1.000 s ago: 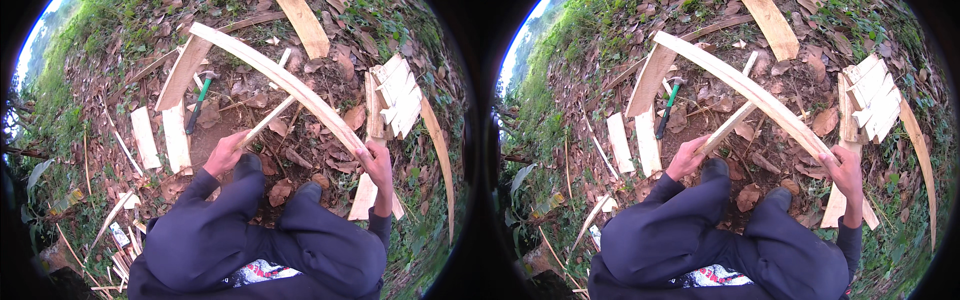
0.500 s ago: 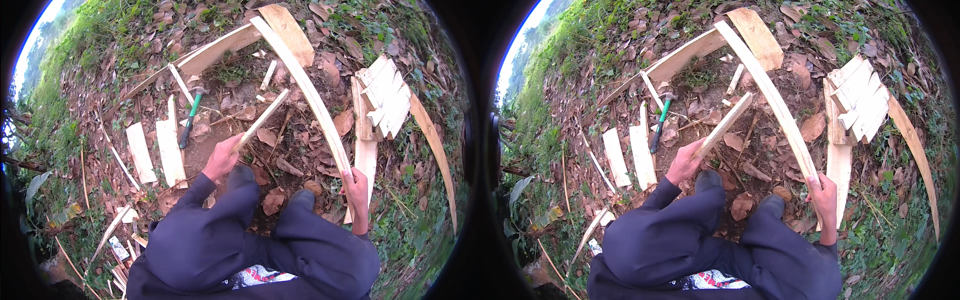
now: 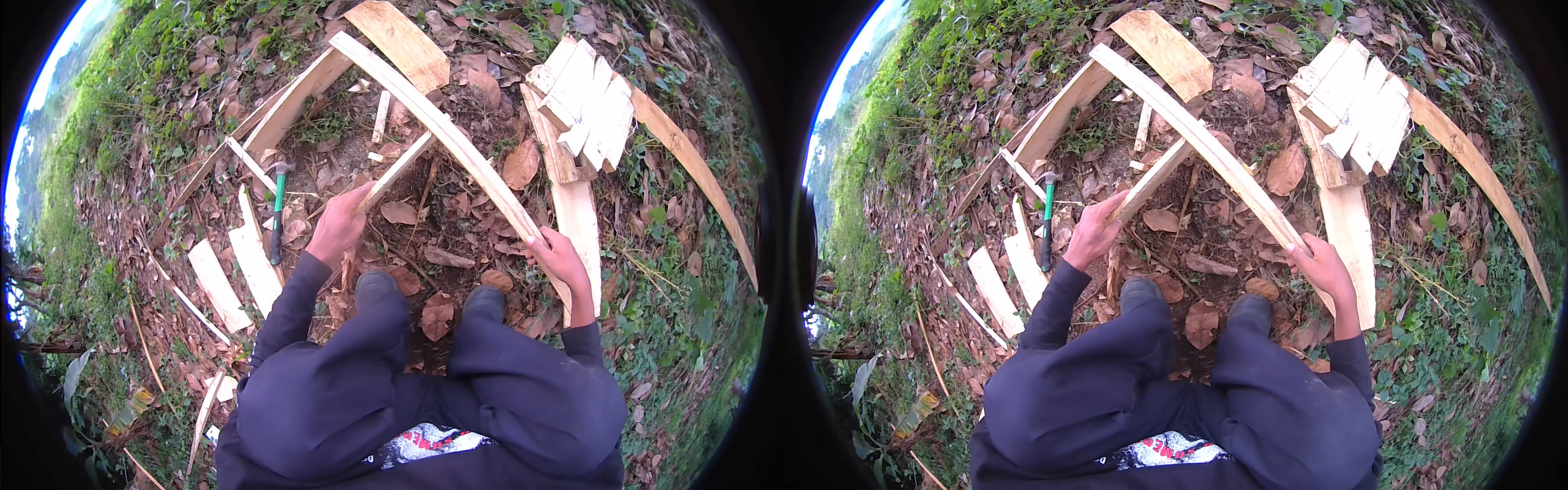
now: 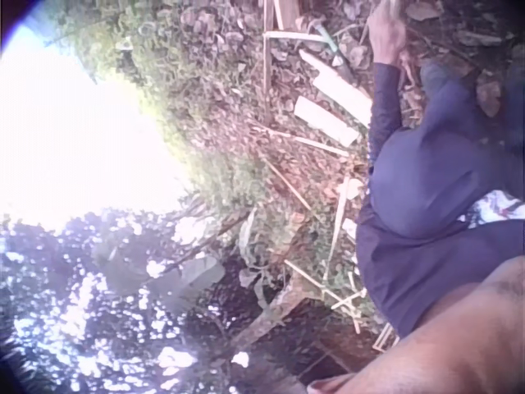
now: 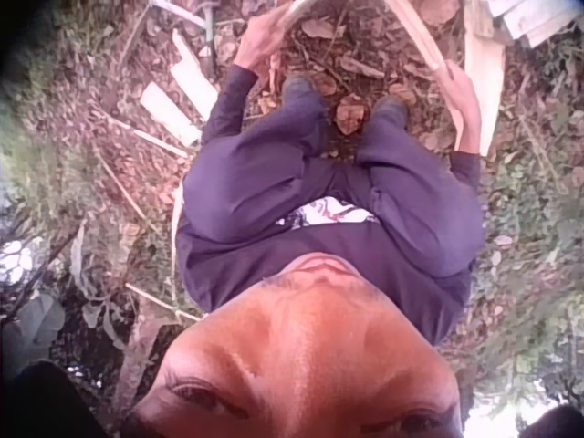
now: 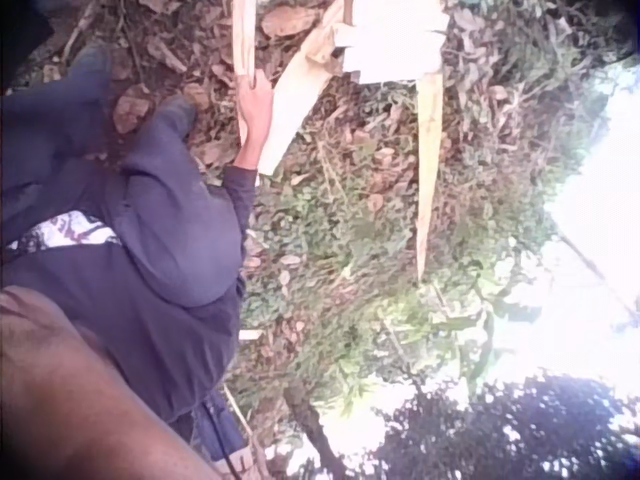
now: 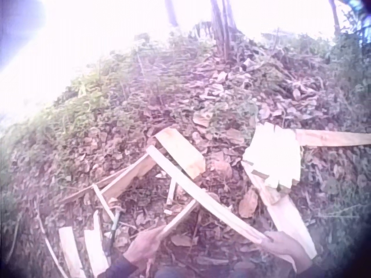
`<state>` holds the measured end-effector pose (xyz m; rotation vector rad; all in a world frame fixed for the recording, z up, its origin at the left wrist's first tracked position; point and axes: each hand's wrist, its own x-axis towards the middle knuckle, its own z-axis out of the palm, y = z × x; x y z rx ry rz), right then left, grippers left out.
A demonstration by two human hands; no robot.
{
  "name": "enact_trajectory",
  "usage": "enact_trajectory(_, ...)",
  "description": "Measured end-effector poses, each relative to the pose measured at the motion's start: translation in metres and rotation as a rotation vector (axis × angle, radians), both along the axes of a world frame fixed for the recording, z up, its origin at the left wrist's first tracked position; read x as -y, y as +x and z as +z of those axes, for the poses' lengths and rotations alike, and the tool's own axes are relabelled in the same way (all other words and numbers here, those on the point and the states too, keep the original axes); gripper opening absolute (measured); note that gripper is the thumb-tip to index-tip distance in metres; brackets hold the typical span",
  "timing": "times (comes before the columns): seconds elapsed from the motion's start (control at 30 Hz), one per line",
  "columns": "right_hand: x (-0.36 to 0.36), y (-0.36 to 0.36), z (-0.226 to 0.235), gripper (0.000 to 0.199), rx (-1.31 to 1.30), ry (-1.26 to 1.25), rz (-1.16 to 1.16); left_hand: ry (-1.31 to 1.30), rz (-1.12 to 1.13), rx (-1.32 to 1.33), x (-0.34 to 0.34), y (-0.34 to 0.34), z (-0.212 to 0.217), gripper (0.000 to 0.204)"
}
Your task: The person sits on the ground and uses a hammer to drive nails into wooden planks, assembling them into a frame. They repeatedly position planks, hammer nails, and adjust the pieces to form a structure.
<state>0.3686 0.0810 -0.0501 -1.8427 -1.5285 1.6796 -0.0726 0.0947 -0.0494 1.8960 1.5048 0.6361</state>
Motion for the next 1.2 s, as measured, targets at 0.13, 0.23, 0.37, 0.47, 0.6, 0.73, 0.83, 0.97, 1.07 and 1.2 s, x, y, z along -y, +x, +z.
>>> enact_trajectory(0.13, -0.007, 0.008, -0.008, 0.030, -0.023, 0.024, -0.038, -0.040, -0.015, -0.013, -0.015, -0.006, -0.009, 0.057)
enact_trajectory(0.23, -0.011, 0.015, -0.023, 0.029, 0.008, 0.034, -0.011, -0.042, -0.020, -0.023, -0.019, -0.005, -0.018, 0.056)
enact_trajectory(0.37, -0.007, 0.027, -0.036, 0.030, 0.020, 0.091, -0.046, -0.101, 0.014, 0.028, -0.022, 0.011, -0.017, 0.052)
enact_trajectory(0.47, 0.002, 0.059, -0.047, 0.027, 0.021, 0.216, -0.194, -0.053, -0.011, -0.026, -0.028, 0.020, -0.021, 0.049)
enact_trajectory(0.6, 0.064, 0.134, -0.063, 0.023, 0.248, 0.308, -0.464, -0.118, -0.012, -0.130, -0.026, 0.032, -0.027, 0.051)
enact_trajectory(0.73, 0.135, 0.181, -0.071, 0.023, 0.388, 0.202, -0.559, -0.174, 0.079, -0.152, -0.023, 0.024, -0.022, 0.060)
enact_trajectory(0.83, 0.164, 0.197, -0.084, 0.023, 0.318, 0.129, -0.592, -0.241, 0.256, 0.118, -0.017, -0.002, -0.031, 0.053)
enact_trajectory(0.97, 0.164, 0.197, -0.075, 0.026, 0.302, -0.010, -0.529, -0.095, 0.712, 0.004, 0.007, -0.110, -0.071, 0.038)
enact_trajectory(1.07, 0.160, 0.201, -0.094, 0.027, 0.251, 0.075, -0.525, -0.015, 1.011, -0.442, 0.080, -0.219, -0.098, 0.045)
enact_trajectory(1.2, 0.203, 0.226, -0.099, 0.024, 0.471, -0.016, -0.581, -0.364, 1.296, -0.697, 0.143, -0.249, -0.136, 0.079)
